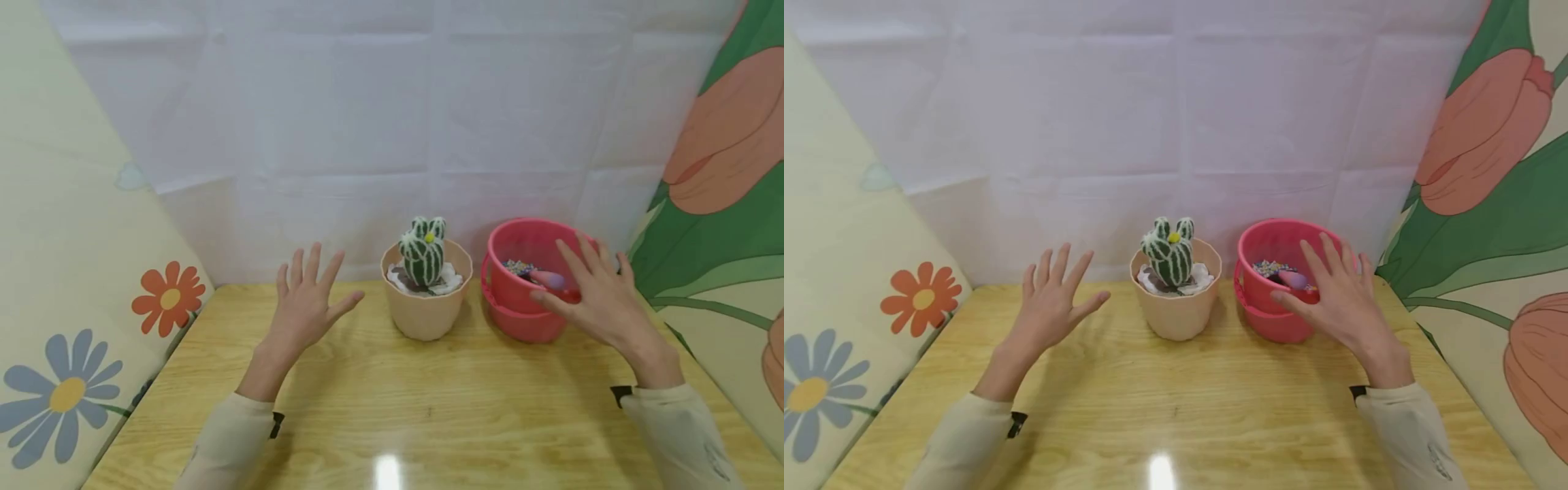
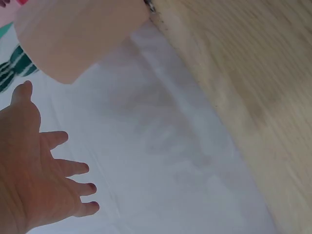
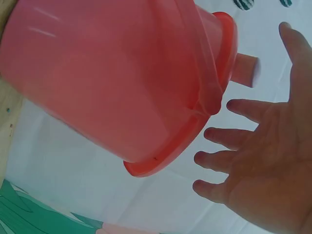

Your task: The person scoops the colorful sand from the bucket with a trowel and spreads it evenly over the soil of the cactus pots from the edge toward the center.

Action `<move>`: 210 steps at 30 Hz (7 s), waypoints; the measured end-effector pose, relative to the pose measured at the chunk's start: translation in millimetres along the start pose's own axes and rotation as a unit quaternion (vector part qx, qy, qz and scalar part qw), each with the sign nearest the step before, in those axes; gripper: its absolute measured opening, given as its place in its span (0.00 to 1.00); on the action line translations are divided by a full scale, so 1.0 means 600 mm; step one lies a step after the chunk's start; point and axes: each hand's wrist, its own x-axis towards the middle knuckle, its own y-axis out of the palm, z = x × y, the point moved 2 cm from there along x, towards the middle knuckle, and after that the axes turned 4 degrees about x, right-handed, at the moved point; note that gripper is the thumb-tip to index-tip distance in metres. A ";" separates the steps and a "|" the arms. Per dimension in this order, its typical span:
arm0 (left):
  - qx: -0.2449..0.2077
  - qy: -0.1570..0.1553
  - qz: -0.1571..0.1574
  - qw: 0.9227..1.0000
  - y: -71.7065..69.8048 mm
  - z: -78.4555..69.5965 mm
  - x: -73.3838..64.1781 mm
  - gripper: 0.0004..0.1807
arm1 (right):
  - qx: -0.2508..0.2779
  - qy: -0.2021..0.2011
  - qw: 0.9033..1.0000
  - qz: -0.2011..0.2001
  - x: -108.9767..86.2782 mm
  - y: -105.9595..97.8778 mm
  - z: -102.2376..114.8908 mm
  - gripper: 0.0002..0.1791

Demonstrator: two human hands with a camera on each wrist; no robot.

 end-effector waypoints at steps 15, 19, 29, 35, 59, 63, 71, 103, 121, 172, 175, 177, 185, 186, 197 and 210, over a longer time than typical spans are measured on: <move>-0.023 0.087 -0.125 0.988 -0.045 -0.060 0.001 0.32 | 0.027 -0.015 0.998 -0.054 -0.001 -0.016 0.017 0.45; -0.042 0.104 -0.184 0.976 -0.055 -0.072 -0.005 0.24 | 0.033 -0.012 0.996 -0.077 -0.002 -0.020 0.024 0.41; -0.104 0.118 -0.245 0.956 -0.069 -0.099 -0.015 0.14 | 0.028 -0.031 0.990 -0.137 -0.013 -0.032 0.036 0.32; -0.132 0.116 -0.240 0.955 -0.068 -0.113 -0.017 0.12 | 0.042 -0.057 0.985 -0.155 -0.015 -0.046 0.042 0.27; -0.233 0.141 -0.155 0.950 -0.014 -0.176 -0.030 0.10 | 0.052 -0.099 0.982 -0.154 -0.006 -0.033 0.039 0.21; -0.255 0.145 -0.126 0.948 0.000 -0.195 -0.033 0.11 | 0.057 -0.092 0.983 -0.146 -0.005 -0.027 0.039 0.21; -0.335 0.142 -0.064 0.929 0.010 -0.226 -0.033 0.15 | 0.074 -0.104 0.983 -0.130 -0.002 -0.021 0.040 0.19; -0.634 -0.095 0.170 0.748 0.085 -0.397 0.035 0.28 | 0.069 -0.106 0.981 -0.150 0.005 -0.006 0.024 0.11; -0.780 -0.266 0.110 0.556 0.094 -0.454 0.098 0.27 | 0.074 -0.090 0.982 -0.151 0.008 -0.011 0.019 0.11; -0.871 -0.271 0.000 0.409 0.123 -0.472 0.126 0.23 | 0.125 0.038 0.936 -0.326 0.006 -0.026 -0.030 0.15; -0.873 -0.270 -0.002 0.407 0.123 -0.474 0.124 0.22 | 0.111 0.025 0.941 -0.319 0.014 -0.025 -0.030 0.14; -0.872 -0.269 -0.002 0.408 0.122 -0.478 0.123 0.22 | 0.099 0.019 0.947 -0.305 0.017 -0.026 -0.032 0.13; -0.874 -0.273 0.005 0.401 0.123 -0.522 0.123 0.20 | 0.055 -0.010 0.966 -0.254 -0.001 -0.045 -0.042 0.11; -0.875 -0.272 0.006 0.401 0.124 -0.530 0.123 0.20 | 0.048 -0.017 0.967 -0.251 -0.006 -0.049 -0.044 0.10; -0.873 -0.272 0.022 0.404 0.130 -0.584 0.120 0.18 | -0.019 -0.138 0.989 -0.041 -0.002 -0.103 -0.063 0.09; -0.879 -0.272 0.028 0.391 0.135 -0.592 0.129 0.20 | -0.113 -0.173 0.967 0.146 0.045 -0.132 -0.059 0.05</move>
